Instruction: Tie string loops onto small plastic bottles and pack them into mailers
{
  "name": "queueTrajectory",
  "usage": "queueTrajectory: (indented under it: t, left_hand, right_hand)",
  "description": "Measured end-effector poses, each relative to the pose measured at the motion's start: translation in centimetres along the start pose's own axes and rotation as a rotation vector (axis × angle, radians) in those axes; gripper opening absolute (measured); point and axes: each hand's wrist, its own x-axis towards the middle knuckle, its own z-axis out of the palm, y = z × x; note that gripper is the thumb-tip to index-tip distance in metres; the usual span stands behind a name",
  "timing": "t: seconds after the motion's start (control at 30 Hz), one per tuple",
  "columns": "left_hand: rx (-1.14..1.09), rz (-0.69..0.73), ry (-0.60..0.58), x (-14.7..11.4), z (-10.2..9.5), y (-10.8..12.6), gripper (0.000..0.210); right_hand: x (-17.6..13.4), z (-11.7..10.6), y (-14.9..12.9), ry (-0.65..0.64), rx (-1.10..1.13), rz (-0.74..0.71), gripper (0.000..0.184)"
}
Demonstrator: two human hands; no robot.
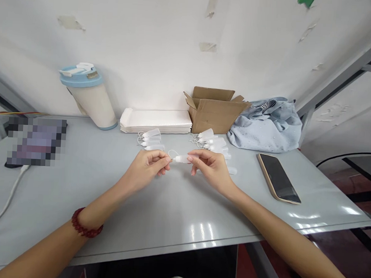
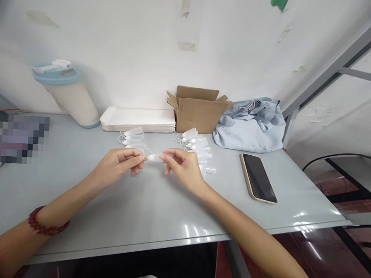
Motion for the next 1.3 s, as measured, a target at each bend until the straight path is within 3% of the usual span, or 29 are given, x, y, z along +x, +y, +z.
queueTrajectory:
  t: [0.5, 0.83, 1.17, 1.3]
  left_hand:
    - [-0.028, -0.027, 0.040, -0.29, 0.26, 0.33, 0.021]
    - [-0.099, 0.044, 0.072, 0.25, 0.00, -0.24, 0.035]
    - [0.053, 0.021, 0.075, -0.38, 0.32, 0.57, 0.027]
    - [0.114, 0.078, 0.100, -0.45, 0.59, 0.39, 0.026]
  right_hand:
    - [-0.16, 0.19, -0.04, 0.011, -0.027, -0.027, 0.026]
    - [0.65, -0.56, -0.68, -0.023, 0.114, 0.084, 0.034]
    - [0.48, -0.33, -0.31, -0.047, 0.082, 0.062, 0.032]
    - [0.48, -0.18, 0.24, -0.080, 0.071, 0.095, 0.033]
